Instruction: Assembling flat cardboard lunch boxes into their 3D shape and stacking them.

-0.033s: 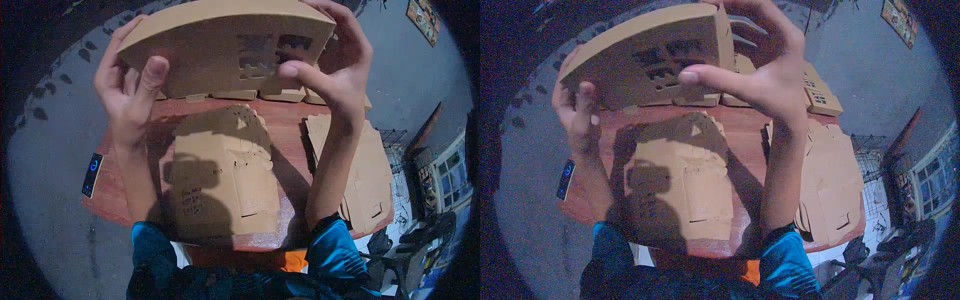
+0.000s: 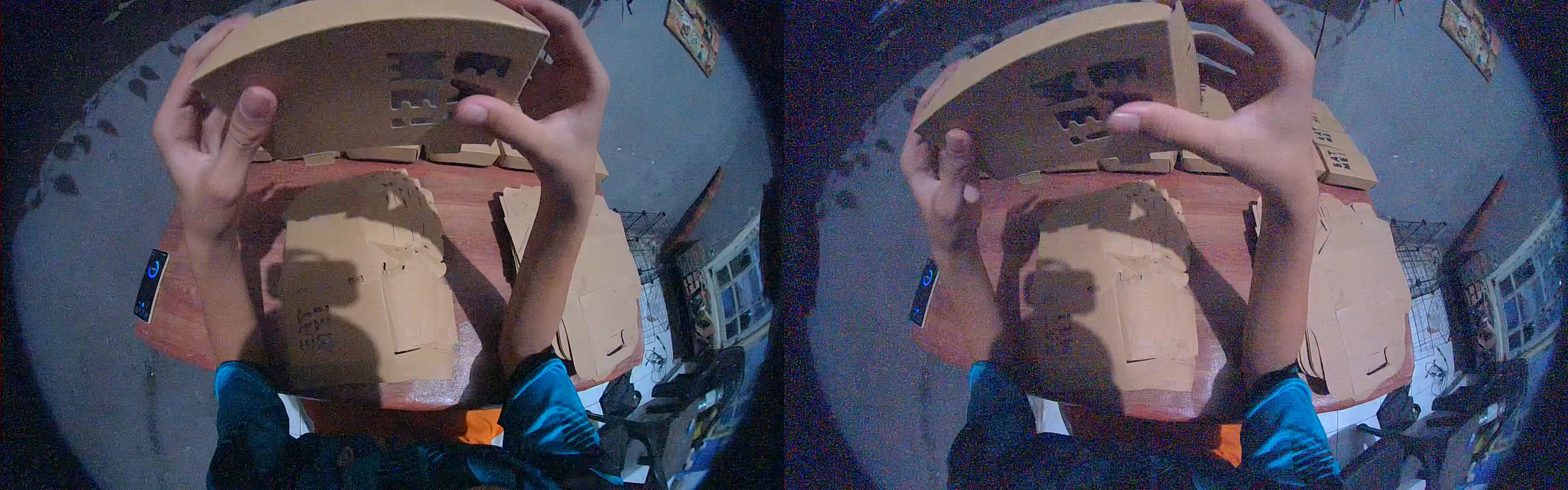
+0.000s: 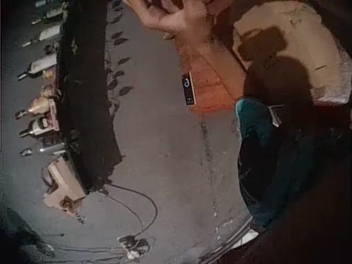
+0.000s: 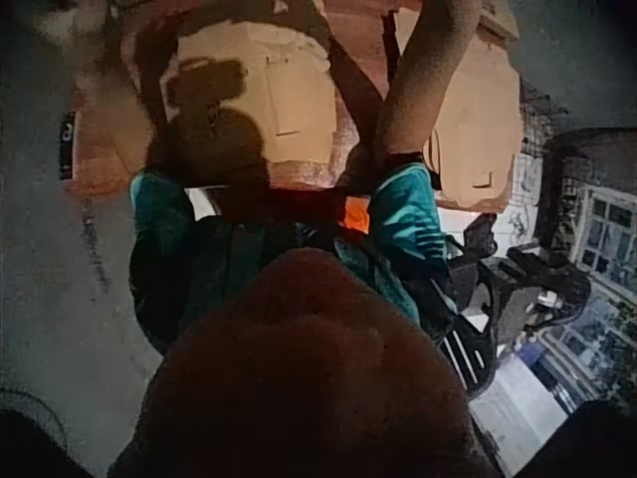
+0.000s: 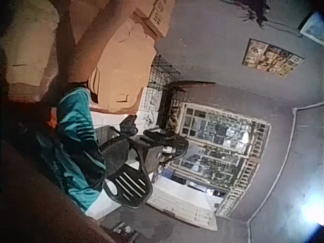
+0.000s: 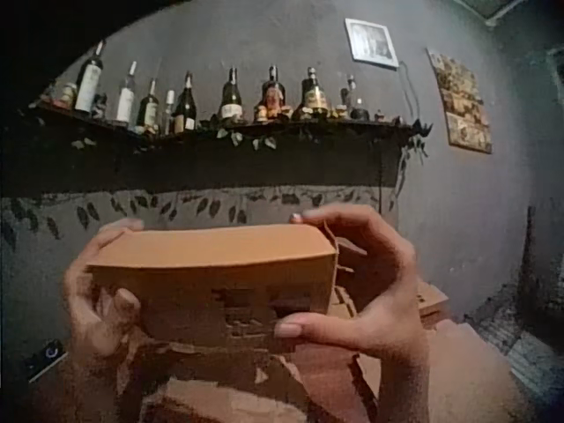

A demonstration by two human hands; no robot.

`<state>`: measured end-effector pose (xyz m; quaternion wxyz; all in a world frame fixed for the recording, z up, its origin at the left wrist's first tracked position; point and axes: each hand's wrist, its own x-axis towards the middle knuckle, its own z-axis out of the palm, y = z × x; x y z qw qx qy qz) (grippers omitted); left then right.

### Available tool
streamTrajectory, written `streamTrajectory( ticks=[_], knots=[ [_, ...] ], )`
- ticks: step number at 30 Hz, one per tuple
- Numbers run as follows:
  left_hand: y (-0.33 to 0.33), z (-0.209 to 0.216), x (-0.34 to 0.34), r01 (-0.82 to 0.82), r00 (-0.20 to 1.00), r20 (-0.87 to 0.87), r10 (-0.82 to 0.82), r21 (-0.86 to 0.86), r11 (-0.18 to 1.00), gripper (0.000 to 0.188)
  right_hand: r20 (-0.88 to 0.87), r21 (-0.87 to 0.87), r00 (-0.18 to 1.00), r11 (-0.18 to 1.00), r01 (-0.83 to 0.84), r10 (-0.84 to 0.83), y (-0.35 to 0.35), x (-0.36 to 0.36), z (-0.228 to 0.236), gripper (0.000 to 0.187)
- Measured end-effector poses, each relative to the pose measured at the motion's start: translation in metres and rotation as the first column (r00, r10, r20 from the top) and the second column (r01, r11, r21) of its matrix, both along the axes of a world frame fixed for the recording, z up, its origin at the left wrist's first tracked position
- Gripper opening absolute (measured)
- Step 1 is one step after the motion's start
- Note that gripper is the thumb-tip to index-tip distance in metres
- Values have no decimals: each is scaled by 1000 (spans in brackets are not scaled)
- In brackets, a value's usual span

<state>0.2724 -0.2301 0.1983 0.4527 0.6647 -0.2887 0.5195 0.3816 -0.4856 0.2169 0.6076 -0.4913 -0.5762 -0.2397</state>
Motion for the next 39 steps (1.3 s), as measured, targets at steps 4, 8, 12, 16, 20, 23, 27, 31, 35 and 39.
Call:
streamTrajectory(
  ticks=[4, 8, 12, 16, 20, 23, 27, 31, 35, 39],
  knots=[
    [13, -3, -2, -71, 992, -103, 71, 2, 997, 65, -127, 73, 992, 997, -8, 17, 9, -1, -4, 83],
    [29, -6, -2, -75, 992, -106, 69, -56, 996, 65, 20, 47, 1000, 999, -4, 3, 10, 6, -5, 84],
    [25, 0, -3, -105, 986, -121, 111, 54, 993, 63, -8, -37, 999, 999, 33, -33, 7, 4, 2, 78],
    [-13, 2, 3, -38, 992, -123, 27, -91, 995, 61, 30, 67, 999, 997, -34, 32, 27, -19, 2, 63],
    [-43, 3, 5, -14, 997, -82, -2, -191, 981, 47, -397, 15, 916, 998, 64, -53, 41, -44, -7, 52],
    [-46, -2, 4, 66, 983, -140, -121, -348, 935, 42, -295, 87, 950, 993, -79, 102, 42, -45, -10, 50],
    [-33, -7, 21, 18, 995, -95, -43, -252, 968, 68, -214, -14, 976, 999, -41, 37, 43, -39, -9, 57],
    [-26, -13, 30, -79, 993, 70, 97, -228, 971, 76, -193, 287, 973, 941, 181, -128, 74, -34, -12, 58],
    [-25, -16, 22, -185, 977, 74, 199, -166, 969, 78, -133, 307, 946, 896, 322, -295, 76, -30, -17, 62],
    [-26, -15, 21, -259, 960, 62, 274, -179, 949, 80, 36, 302, 977, 935, 188, -208, 69, -18, -17, 67]
  ],
)
